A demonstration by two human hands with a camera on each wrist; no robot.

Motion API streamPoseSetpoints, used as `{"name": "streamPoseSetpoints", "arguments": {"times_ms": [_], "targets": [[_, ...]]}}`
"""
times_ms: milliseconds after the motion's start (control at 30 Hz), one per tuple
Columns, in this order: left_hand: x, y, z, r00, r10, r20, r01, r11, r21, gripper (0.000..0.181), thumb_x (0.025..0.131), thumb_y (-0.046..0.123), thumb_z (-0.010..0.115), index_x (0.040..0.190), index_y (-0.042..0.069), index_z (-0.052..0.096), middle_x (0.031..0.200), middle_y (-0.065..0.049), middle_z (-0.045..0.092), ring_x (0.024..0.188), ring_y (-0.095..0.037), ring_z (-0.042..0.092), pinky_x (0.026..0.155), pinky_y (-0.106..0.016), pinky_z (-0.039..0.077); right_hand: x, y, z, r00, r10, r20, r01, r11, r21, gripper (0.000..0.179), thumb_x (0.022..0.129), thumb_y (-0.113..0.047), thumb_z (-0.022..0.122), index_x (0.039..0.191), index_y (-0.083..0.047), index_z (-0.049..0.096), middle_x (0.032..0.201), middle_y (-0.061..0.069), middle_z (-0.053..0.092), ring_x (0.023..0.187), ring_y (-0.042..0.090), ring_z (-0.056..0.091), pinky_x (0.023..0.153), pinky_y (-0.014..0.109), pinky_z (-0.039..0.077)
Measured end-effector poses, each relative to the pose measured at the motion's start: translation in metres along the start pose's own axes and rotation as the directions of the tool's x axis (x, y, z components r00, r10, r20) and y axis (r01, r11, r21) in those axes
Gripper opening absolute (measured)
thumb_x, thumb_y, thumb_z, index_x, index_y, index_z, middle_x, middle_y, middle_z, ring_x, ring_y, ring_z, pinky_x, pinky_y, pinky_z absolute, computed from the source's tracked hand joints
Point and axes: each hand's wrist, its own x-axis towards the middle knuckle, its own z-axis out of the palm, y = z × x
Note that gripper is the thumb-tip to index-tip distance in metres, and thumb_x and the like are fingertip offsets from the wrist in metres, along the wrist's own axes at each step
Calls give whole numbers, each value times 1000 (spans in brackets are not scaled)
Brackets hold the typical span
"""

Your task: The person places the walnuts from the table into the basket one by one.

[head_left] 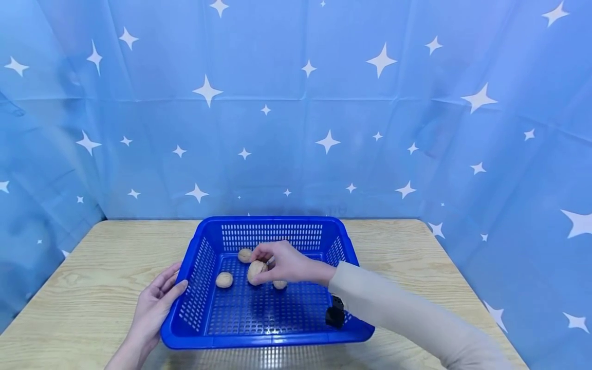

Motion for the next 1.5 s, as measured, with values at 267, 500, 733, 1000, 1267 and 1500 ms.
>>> {"name": "streamPoseSetpoints", "arguments": {"times_ms": [267, 500, 733, 1000, 1267, 1500], "targets": [[-2, 0, 0, 1000, -6, 1, 6, 1000, 12, 60, 93, 25, 61, 143, 5, 33, 95, 28, 60, 89, 1, 61, 74, -22, 52, 9, 16, 17, 982, -96, 164, 104, 994, -35, 31, 81, -11, 74, 106, 1, 61, 97, 7, 65, 84, 2, 57, 71, 17, 50], [-2, 1, 1, 1000, 8, 3, -8, 1000, 12, 60, 93, 24, 61, 142, 4, 33, 95, 28, 60, 89, 1, 61, 74, -22, 52, 9, 22, 35, 958, -108, 264, 128, 990, -60, 30, 79, -8, 75, 103, 2, 59, 96, 7, 64, 84, -1, 56, 74, 13, 48], [-4, 1, 2, 1000, 8, 1, -8, 1000, 0, 59, 93, 23, 61, 142, 4, 34, 96, 28, 60, 89, 1, 61, 73, -22, 52, 10, 26, 42, 937, -101, 334, 184, 957, -225, 27, 76, -14, 79, 97, -7, 62, 91, -1, 62, 81, -3, 51, 72, 9, 44], [-5, 0, 2, 1000, 3, 4, -3, 1000, -8, 60, 93, 24, 61, 142, 4, 33, 96, 28, 60, 89, 1, 61, 74, -22, 51, 10, 27, 48, 918, -52, 394, 153, 961, -230, 30, 75, -14, 80, 99, -7, 63, 95, -3, 65, 85, -5, 54, 74, 9, 43], [-3, 3, -3, 1000, -9, 21, 7, 996, 87, 61, 93, 28, 60, 143, 5, 33, 110, 13, 63, 88, 1, 61, 73, -23, 52, 10, 22, 40, 920, -26, 390, 130, 961, -243, 36, 74, -12, 81, 104, -5, 63, 101, 0, 64, 90, 1, 57, 79, 11, 43], [0, 19, -7, 984, 95, 151, -153, 881, 447, 61, 95, 28, 56, 141, -5, 32, 136, -28, 42, 116, -34, 52, 87, -39, 49, 3, 8, 5, 954, 10, 301, 47, 983, -180, 40, 77, -9, 77, 112, 0, 60, 113, 11, 61, 103, 21, 59, 89, 25, 46]]}}
